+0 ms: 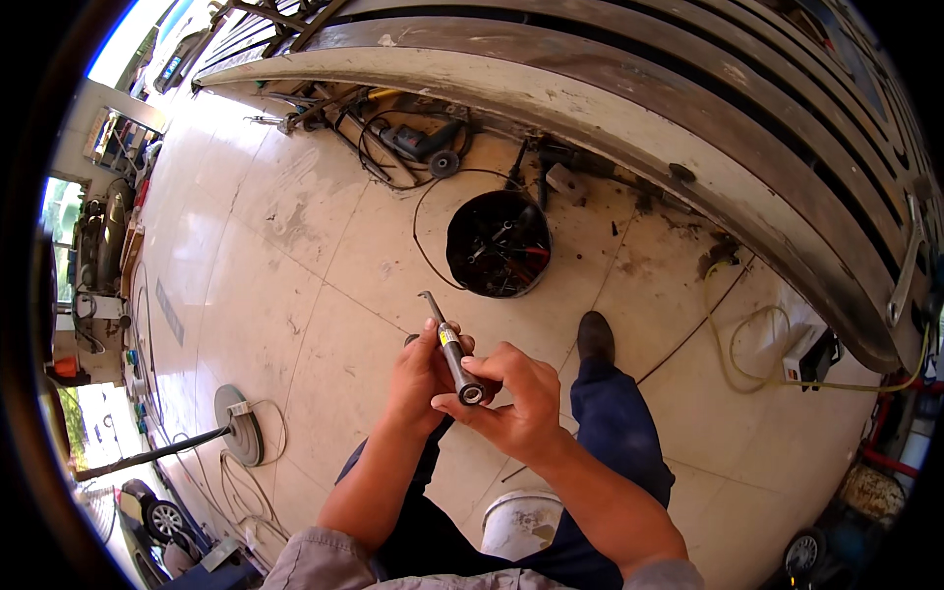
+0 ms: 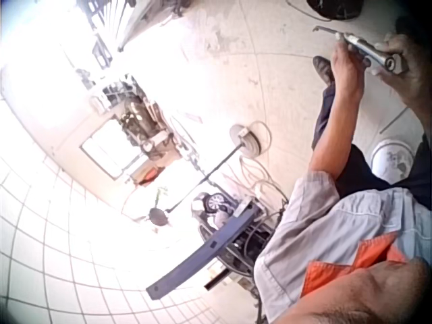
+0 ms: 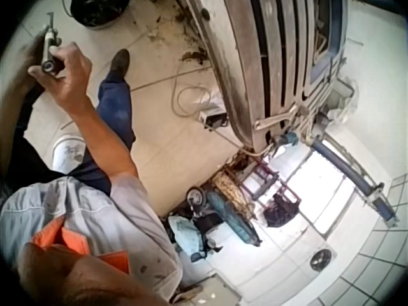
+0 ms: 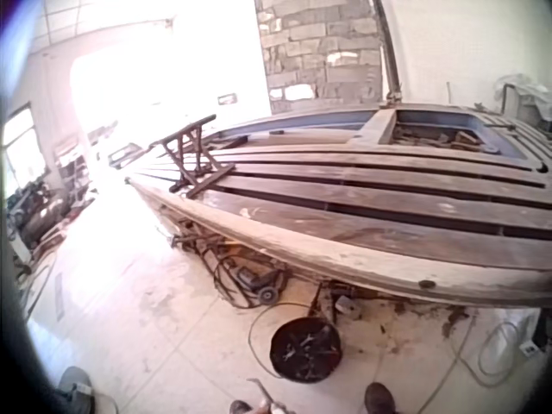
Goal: The person picks up a metal tool from a bucket and inspects it. The person then walks to a cardboard box, opens it, removes a silver rectangular object, and places it back inside.
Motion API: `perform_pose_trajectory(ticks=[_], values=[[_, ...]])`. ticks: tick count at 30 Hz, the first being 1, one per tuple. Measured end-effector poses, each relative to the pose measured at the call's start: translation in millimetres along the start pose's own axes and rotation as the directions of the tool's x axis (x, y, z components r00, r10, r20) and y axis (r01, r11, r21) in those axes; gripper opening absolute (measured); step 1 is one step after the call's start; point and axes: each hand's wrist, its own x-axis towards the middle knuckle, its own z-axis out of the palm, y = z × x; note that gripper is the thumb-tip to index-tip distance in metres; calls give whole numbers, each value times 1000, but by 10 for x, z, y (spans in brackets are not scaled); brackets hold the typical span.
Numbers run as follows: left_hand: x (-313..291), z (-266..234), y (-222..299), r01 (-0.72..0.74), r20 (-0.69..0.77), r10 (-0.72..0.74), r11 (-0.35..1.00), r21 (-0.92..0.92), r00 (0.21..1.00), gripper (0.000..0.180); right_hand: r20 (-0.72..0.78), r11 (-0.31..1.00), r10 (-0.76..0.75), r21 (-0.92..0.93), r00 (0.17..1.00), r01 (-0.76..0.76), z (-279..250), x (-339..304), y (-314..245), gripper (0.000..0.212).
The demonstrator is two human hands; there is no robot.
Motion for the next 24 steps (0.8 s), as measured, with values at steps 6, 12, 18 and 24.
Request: perform_pose_trajectory(ticks=[6, 12, 18, 24], values=[[11, 9, -12, 5, -3, -5, 1000, 1, 1000, 38, -5, 1000, -14, -3, 1000, 14, -21, 11, -9, 48], [19, 17, 22, -61, -26, 61, 998, 11, 998, 37, 9, 999, 19, 46, 1000, -19, -30, -3, -23, 46], [17, -102, 93, -128, 24, 129, 991, -50, 991, 35, 55, 989, -54, 140, 997, 45, -16, 61, -84, 29], [13, -137, 161, -211, 64, 215, 975, -73, 974, 33, 70, 977, 67, 197, 995, -80, -1, 5, -101, 33]])
